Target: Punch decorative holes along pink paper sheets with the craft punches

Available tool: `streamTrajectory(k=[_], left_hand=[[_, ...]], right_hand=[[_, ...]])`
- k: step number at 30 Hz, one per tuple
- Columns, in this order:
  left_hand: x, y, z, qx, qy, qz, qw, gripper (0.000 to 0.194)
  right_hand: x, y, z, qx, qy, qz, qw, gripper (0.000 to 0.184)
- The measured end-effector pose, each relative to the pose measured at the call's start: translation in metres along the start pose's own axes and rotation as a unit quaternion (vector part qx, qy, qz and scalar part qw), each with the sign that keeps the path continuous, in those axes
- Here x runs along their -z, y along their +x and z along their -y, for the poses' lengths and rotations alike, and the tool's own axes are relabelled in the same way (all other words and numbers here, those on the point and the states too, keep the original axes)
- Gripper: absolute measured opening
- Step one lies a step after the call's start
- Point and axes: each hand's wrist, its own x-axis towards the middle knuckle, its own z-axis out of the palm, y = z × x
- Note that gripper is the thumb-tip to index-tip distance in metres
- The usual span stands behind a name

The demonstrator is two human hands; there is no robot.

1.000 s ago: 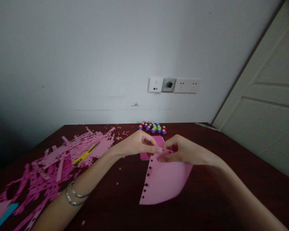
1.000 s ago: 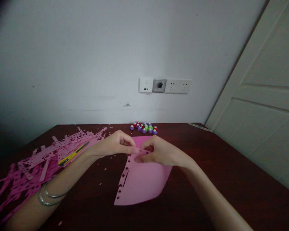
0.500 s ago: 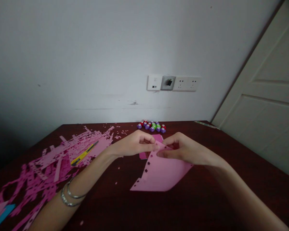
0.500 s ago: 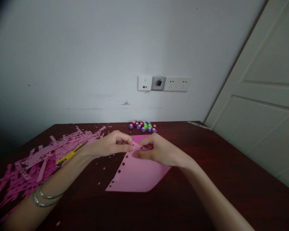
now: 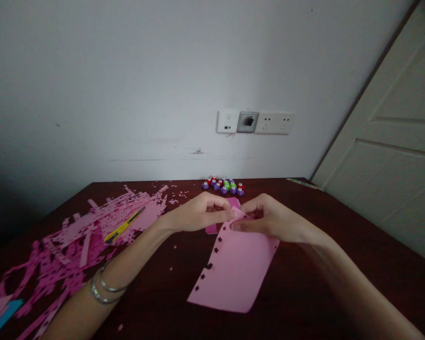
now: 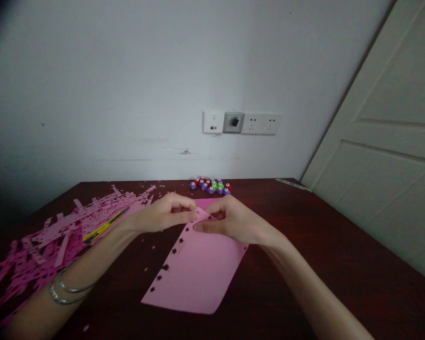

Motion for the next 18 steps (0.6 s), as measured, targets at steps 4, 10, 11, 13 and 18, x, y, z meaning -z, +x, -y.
streamTrajectory(k=[4, 10, 11, 13, 18], left_hand=[[-0.0006, -0.001, -0.0025, 0.004, 0.031, -0.004, 0.999, 0.035], [-0.0025, -0.0006, -0.0003, -0.013, 0.004, 0.002, 1.0, 0.031], [-0.0027, -0.0005, 0.0004, -0.018, -0.006, 0.005, 1.0, 0.03], [-0.0031, -0.0003, 0.0015, -0.023, -0.023, 0.007, 0.999, 0.029], [-0.0045, 0.0007, 0.0018, -0.013, -0.048, 0.002, 0.999, 0.03]], right_hand=[[-0.0022, -0.0003, 0.0013, 0.003, -0.005, -0.015, 1.0, 0.036], [-0.0022, -0.001, 0.0035, 0.004, -0.002, -0.018, 1.0, 0.035], [-0.002, -0.0013, 0.0039, 0.005, 0.004, -0.017, 1.0, 0.035], [-0.002, -0.0017, 0.0048, 0.008, 0.02, -0.011, 1.0, 0.035], [-0.0036, -0.0027, 0.0071, 0.005, 0.054, -0.01, 0.998, 0.034]])
